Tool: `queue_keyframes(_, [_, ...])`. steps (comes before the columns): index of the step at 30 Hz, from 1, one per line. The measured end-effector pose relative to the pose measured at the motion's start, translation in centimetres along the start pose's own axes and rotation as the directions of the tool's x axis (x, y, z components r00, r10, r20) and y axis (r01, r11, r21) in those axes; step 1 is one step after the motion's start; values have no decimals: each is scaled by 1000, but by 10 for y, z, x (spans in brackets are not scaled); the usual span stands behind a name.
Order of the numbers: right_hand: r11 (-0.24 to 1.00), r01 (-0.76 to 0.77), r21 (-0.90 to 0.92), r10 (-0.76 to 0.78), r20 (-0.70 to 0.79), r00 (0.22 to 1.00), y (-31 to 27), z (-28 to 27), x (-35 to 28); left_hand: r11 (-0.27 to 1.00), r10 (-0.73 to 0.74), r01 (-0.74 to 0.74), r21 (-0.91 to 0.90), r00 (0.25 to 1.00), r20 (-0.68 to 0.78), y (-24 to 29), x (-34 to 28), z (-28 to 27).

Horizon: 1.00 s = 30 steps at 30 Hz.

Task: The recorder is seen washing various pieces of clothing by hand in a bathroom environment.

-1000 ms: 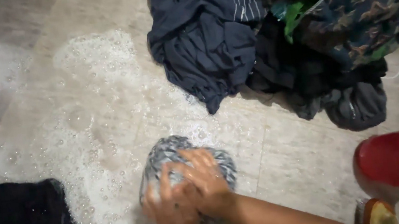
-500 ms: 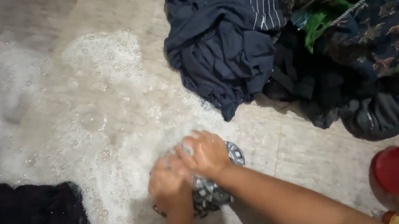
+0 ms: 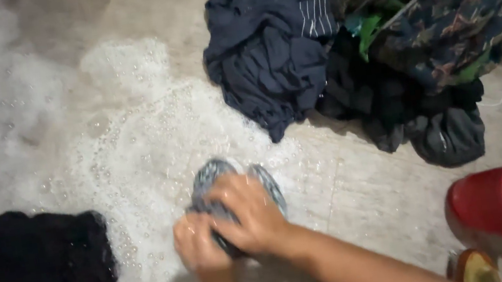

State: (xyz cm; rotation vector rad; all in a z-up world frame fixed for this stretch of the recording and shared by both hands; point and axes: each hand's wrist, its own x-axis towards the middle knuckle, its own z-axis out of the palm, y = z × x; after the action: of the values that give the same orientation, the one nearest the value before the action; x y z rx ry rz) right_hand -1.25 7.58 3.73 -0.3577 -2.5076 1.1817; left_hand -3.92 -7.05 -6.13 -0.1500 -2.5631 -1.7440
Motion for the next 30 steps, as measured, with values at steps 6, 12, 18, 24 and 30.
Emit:
queue_keyframes(6, [946,221,-237,-232,-19,973,82,-3,-35,994,-6,-2,113,998,70,8,17,-21])
queue_keyframes(12, [757,-509,409,530,70,845,34,33,7,909,-325,396,-132,869,373,111,42,7])
queue_keyframes(18, [878,-197,435,280,-136,950,-11,14,0,999,24,-26,28,997,67,97,10,11])
queue_keyframes(24, [945,-320,-63,321,4,947,33,50,0,956,15,-11,292,1000,-13,16,8,23])
queue_keyframes(30, [873,-446,-196,472,111,874,50,62,23,727,-507,383,570,859,70,61,49,26])
